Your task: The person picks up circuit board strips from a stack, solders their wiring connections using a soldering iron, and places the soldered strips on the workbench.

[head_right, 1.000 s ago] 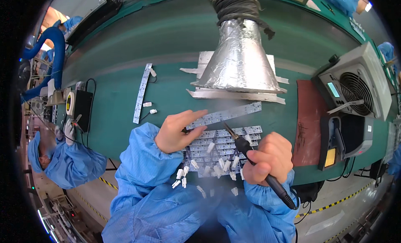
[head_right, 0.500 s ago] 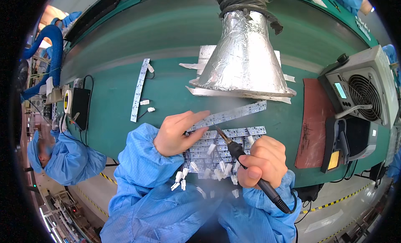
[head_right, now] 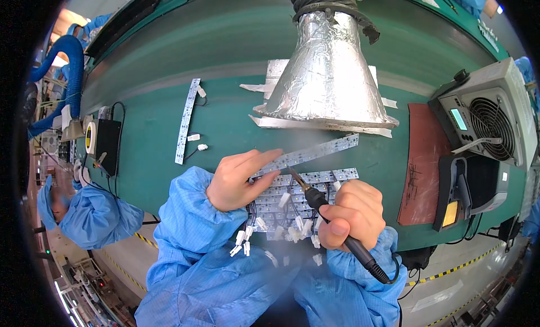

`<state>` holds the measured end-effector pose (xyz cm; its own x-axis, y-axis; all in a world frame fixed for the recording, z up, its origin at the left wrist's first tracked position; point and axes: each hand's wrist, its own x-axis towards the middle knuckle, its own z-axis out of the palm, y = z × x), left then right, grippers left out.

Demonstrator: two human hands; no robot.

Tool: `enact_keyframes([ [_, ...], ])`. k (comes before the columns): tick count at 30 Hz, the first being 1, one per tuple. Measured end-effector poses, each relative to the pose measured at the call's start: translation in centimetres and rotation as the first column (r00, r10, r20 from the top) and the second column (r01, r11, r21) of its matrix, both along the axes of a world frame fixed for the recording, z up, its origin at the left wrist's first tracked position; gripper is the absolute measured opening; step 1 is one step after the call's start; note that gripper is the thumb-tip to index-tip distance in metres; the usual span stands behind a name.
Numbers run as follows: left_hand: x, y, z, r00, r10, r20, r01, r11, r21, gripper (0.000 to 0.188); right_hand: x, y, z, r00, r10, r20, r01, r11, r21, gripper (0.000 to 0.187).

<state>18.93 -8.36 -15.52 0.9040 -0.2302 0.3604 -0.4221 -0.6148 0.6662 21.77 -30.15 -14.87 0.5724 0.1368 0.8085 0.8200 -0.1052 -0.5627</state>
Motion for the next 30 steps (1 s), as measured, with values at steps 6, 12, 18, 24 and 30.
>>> enact_keyframes([
  [6, -0.1, 0.3, -0.1, 1.0, 0.004, 0.005, -0.004, 1.0, -0.016, 0.04, 0.1, 0.5, 0.0, 1.0, 0.006, -0.002, -0.006, 1.0, 0.0, 0.036],
  [12, 0.1, 0.0, 0.1, 1.0, -0.006, 0.002, 0.006, 1.0, -0.002, 0.039, 0.1, 0.0, 0.0, 1.0, 0.003, 0.004, -0.003, 1.0, 0.004, 0.036],
  [18, 0.1, 0.0, 0.1, 1.0, -0.005, -0.002, 0.005, 1.0, 0.003, 0.039, 0.1, -0.1, 0.2, 1.0, -0.003, 0.001, 0.003, 1.0, -0.014, 0.033],
  [24, 0.0, 0.3, 0.3, 0.998, 0.011, -0.064, -0.014, 0.999, -0.04, 0.038, 1.1, -2.3, -0.3, 0.98, -0.196, -0.02, 0.197, 0.967, 0.161, 0.038],
  [30, 0.0, 0.3, 0.0, 0.994, 0.017, -0.108, -0.025, 0.997, -0.073, 0.037, 2.1, -4.1, -1.0, 0.924, -0.338, -0.178, 0.37, 0.91, 0.19, 0.04],
])
